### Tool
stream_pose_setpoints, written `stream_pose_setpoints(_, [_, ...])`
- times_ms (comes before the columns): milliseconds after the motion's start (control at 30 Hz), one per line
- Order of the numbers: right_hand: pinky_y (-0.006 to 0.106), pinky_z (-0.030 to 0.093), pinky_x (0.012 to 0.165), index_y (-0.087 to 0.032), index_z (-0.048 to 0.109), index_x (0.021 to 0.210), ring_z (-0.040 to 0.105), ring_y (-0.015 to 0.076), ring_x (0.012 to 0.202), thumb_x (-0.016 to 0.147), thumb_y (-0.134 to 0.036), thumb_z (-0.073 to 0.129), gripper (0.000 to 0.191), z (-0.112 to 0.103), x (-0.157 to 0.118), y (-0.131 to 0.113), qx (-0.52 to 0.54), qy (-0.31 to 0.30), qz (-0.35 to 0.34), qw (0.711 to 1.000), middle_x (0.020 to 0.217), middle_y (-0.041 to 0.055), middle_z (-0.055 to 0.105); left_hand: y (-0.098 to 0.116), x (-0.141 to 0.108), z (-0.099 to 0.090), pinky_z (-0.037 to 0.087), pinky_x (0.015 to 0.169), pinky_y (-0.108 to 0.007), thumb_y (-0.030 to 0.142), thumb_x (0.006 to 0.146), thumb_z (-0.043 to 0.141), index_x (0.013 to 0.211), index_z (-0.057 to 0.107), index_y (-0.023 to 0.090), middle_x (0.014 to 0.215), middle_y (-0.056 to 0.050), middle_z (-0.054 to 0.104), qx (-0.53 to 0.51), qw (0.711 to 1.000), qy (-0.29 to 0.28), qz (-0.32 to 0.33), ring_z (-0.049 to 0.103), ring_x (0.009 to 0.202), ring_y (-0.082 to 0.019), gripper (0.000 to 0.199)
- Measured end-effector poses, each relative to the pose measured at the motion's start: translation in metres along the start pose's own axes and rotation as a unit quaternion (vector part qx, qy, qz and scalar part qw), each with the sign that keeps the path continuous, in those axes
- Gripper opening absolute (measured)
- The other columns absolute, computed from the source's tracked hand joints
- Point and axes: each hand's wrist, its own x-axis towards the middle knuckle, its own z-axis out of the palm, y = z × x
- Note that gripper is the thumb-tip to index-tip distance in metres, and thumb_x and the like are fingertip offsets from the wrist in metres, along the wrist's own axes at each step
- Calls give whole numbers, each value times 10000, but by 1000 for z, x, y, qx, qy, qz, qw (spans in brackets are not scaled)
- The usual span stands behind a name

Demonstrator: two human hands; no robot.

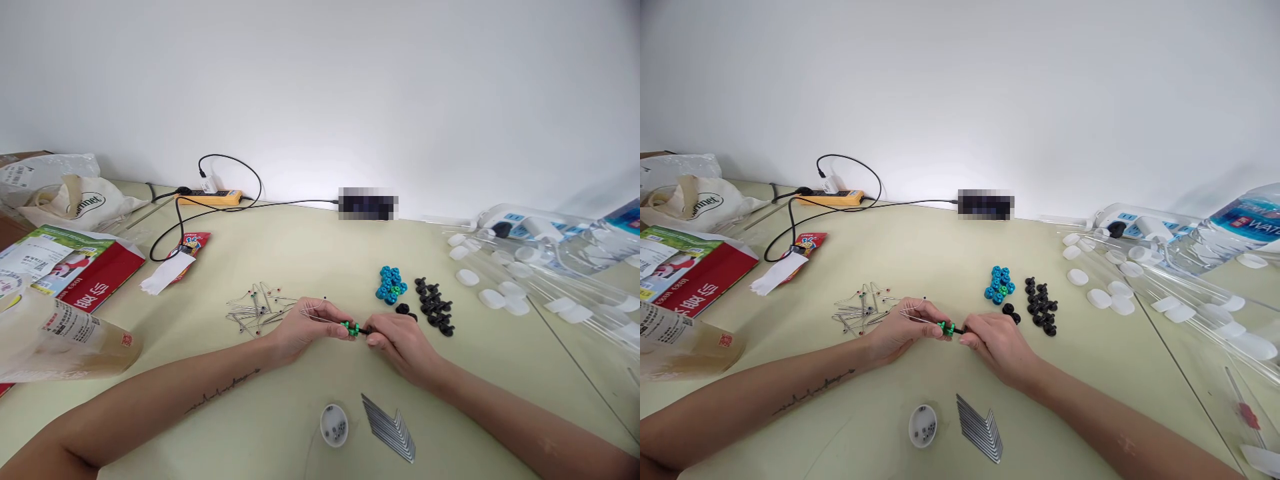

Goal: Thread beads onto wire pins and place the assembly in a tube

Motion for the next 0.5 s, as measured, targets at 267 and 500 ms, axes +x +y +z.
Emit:
stream_pose_setpoints(267, [245,386,538,-194,545,868,529,134,568,972,-335,347,263,0,1,0,-1,31,0,1000,644,11,586,2,0,1,485,830,-363,218,575,807,774,712,131,788,-70,708,3,1000,11,-1,659,759,-194,237])
stream_pose_setpoints(500, [249,419,595,-200,501,999,560,139,658,949,-238,423,100,3,0,3,5,58,-5,998,772,28,625,1,0,0,484,816,-340,221,593,798,784,711,137,788,-64,712,1,1000,9,3,658,756,-184,226])
